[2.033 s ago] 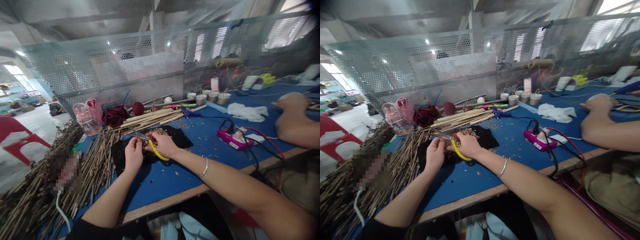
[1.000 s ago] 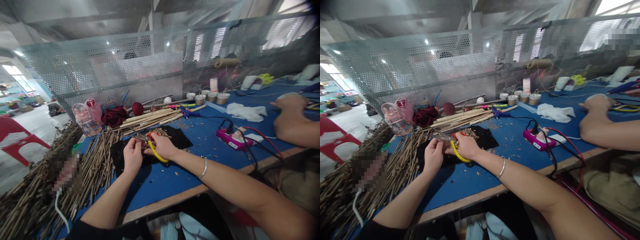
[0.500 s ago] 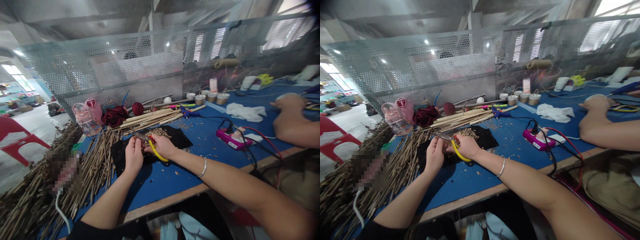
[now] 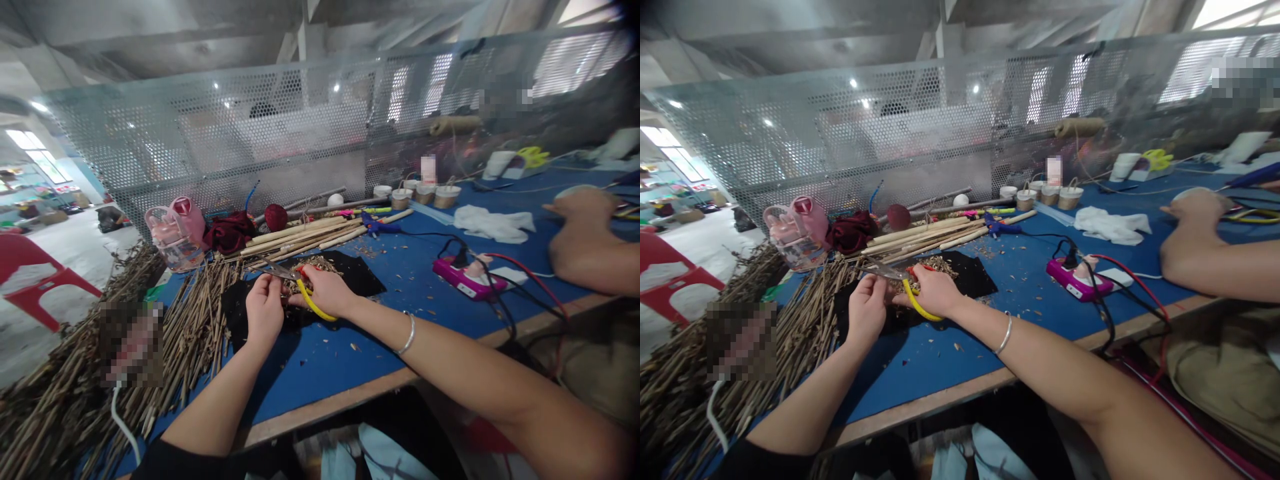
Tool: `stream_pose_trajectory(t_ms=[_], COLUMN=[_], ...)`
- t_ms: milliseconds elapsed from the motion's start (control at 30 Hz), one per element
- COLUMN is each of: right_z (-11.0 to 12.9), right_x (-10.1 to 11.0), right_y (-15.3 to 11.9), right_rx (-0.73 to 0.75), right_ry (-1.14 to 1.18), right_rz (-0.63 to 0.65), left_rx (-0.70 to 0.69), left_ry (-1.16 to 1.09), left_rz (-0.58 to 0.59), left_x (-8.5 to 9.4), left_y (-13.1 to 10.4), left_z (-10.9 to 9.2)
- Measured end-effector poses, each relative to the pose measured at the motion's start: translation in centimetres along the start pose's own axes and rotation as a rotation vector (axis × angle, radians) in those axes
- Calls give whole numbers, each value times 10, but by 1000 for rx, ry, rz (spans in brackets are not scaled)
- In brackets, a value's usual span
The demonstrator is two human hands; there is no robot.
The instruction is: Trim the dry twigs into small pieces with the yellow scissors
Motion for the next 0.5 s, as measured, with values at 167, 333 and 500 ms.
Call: stream_pose_trajectory(t_ms=[167, 333, 500], right_z=[2, 7, 8], right_x=[1, 4, 5], right_y=[0, -1, -1], right_rx=[51, 108, 125], right_ry=[31, 38, 46], right_rz=[5, 9, -21], left_rx=[-41, -61, -75], left_ry=[80, 138, 154], left_rz=[-16, -20, -25], left_x=[1, 2, 2], left_y=[-1, 0, 0], left_z=[-2, 0, -1])
Point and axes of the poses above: each hand's wrist, its own y-axis towards the middle knuckle, its own x-axis out of the back of the hand, z = x × y, the point moved 5 cm from there along y, towards the middle knuckle, and after that the axes turned 4 degrees about z, right-handed, at the moved point
